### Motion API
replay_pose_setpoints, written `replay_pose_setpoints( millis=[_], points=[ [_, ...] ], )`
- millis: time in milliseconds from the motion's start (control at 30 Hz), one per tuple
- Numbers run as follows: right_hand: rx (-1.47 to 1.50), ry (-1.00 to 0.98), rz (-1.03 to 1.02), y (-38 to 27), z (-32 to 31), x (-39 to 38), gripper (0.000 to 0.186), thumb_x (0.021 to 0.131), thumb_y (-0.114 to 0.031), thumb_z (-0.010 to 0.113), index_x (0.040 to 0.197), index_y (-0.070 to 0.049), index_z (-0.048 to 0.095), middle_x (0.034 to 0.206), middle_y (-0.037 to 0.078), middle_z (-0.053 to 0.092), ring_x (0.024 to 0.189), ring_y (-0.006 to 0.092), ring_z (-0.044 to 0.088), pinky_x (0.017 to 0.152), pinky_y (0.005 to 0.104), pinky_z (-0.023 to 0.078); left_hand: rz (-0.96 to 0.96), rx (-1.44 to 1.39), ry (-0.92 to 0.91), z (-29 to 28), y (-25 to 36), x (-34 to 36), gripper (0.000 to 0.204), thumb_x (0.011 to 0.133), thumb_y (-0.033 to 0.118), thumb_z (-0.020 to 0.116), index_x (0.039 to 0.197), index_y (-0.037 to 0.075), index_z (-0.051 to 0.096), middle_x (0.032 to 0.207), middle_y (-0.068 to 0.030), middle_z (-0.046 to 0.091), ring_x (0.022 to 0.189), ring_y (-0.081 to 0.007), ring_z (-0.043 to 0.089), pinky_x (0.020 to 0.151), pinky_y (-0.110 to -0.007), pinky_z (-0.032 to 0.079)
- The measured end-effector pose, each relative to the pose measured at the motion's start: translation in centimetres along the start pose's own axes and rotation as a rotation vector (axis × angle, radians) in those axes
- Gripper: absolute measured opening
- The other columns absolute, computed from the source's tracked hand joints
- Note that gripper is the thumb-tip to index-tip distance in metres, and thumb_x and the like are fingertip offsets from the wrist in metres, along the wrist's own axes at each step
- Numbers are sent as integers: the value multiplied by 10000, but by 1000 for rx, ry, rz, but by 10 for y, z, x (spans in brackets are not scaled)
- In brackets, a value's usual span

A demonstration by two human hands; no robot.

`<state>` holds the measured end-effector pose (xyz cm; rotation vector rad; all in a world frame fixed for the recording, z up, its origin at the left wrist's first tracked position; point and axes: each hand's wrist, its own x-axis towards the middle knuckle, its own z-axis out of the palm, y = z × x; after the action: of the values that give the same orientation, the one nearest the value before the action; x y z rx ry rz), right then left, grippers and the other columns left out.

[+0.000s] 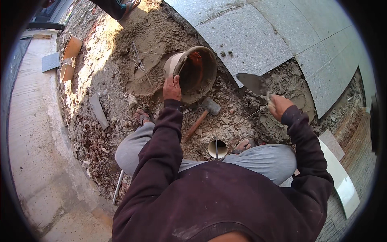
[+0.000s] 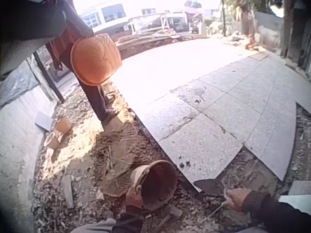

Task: Applying mortar to a floor surface using a trowel to prepare for tile laying.

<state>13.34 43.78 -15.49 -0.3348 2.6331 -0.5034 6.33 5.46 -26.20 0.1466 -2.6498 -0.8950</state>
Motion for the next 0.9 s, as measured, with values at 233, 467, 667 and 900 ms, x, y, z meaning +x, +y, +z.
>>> replay_pose_setpoints(
  millis=[233,467,667,900],
  points=[
    [-95,-222,-246,-127,85,121,255,764,-237,418,898,-33,492,870,171,543,804,303,544,688,384,441,48,106,-10,-8,1,13,314,831,330,399,983,71,491,789,-152,519,696,-343,512,567,-394,420],
    [-210,220,14,-130,105,221,202,773,-150,407,848,-96,586,859,93,585,790,231,579,662,330,465,92,76,-14,1,-13,18,328,828,311,419,1007,46,488,847,-178,537,746,-344,527,594,-394,431],
    [-246,-115,-205,-147,110,229,187,765,-154,398,825,-85,561,878,138,570,735,248,585,601,357,467,39,3,-51,-14,-35,43,337,827,306,425,986,17,496,838,-215,548,757,-362,535,610,-390,435],
    [-307,-327,-439,-169,96,230,203,754,-149,406,803,-61,582,866,118,587,777,225,583,634,377,470,46,-39,-122,-15,-28,45,339,832,304,414,1000,18,486,835,-225,541,772,-373,524,626,-390,429]
  ],
)
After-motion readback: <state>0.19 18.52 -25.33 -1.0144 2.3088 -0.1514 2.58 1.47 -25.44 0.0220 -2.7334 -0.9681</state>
